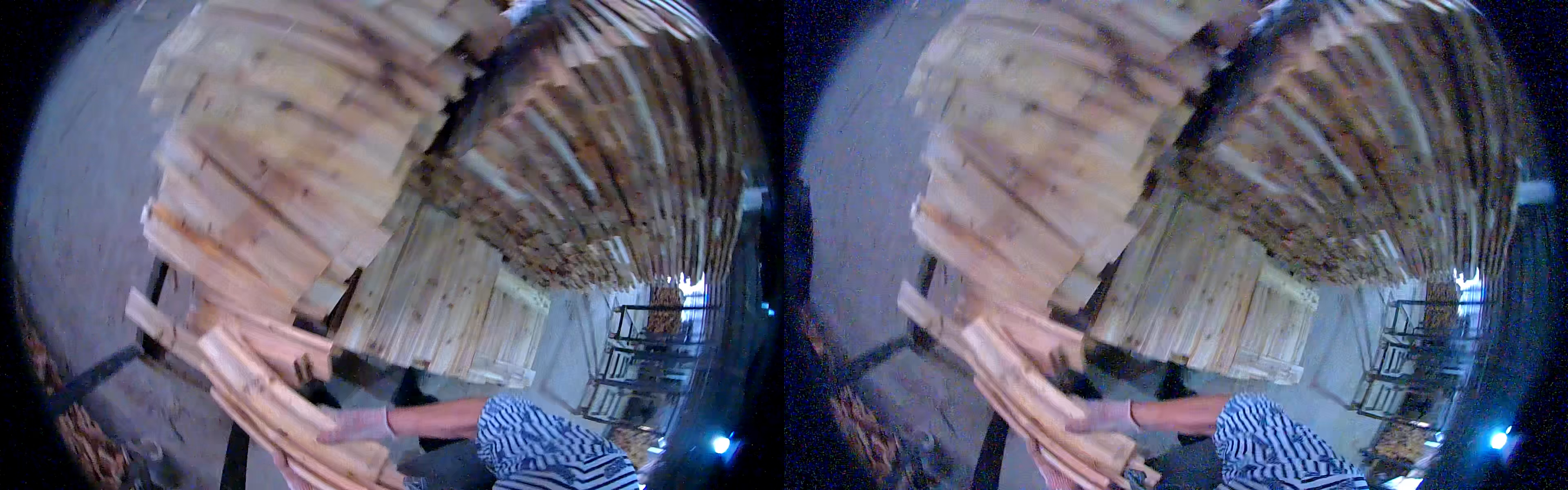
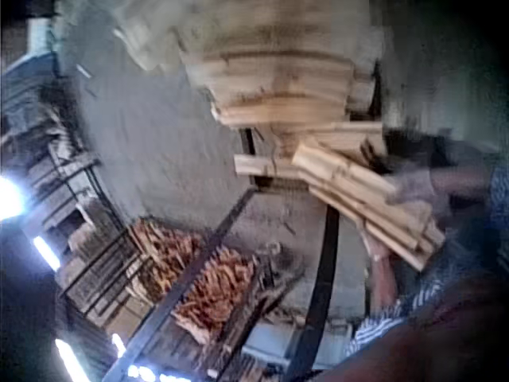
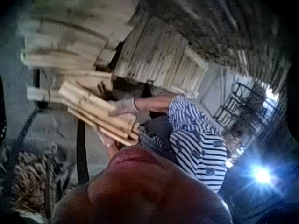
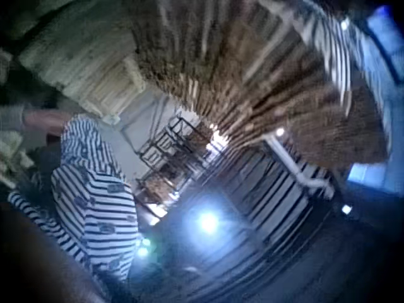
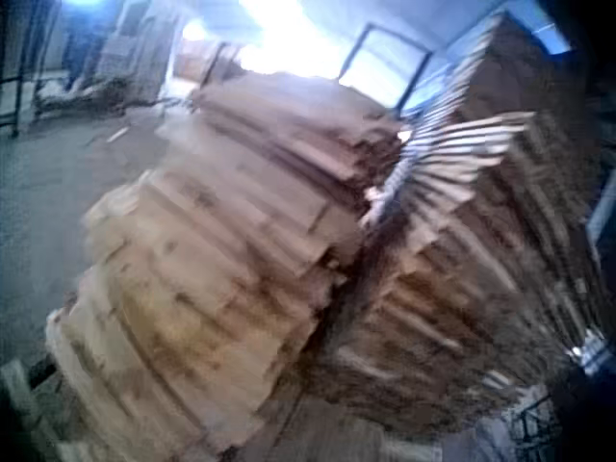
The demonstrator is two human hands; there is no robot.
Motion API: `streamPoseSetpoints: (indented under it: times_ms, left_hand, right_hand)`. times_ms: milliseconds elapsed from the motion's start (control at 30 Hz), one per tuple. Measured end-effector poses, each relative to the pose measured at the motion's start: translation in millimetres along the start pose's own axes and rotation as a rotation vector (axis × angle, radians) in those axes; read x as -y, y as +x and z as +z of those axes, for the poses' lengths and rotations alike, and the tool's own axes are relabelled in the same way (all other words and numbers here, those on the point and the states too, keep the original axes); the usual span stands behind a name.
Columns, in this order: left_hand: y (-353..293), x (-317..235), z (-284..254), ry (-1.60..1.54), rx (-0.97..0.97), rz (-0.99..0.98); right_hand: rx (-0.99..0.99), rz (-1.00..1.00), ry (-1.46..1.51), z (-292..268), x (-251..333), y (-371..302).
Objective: The person repeatedly picks up small wooden planks from a pile and stacks them onto a larger, organized stack. The person handles the planks by hand, arranging them in a neat pile within a warehouse setting.
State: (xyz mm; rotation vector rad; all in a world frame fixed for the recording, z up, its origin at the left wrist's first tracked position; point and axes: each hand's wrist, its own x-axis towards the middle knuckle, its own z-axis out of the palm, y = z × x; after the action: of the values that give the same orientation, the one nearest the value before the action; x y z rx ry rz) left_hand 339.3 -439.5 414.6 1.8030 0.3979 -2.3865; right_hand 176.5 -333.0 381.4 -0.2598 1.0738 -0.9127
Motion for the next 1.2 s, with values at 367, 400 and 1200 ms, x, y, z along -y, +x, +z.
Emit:
streamPoseSetpoints:
  times_ms: [367, 400, 1200]
  left_hand:
    - [-111.4, 98.1, -18.7, 0.69, 0.328, 0.126]
    - [-109.4, 118.7, 2.9, 0.844, 0.42, 0.111]
    - [46.7, 317.4, 211.9, 1.105, 0.245, -0.532]
  right_hand:
    - [-0.155, -0.443, 0.195, 18.2, 3.9, -235.8]
    - [-0.239, -0.481, 0.271, 20.8, 1.0, -270.4]
    - [-0.574, -0.288, 0.941, -147.6, -88.5, -369.0]
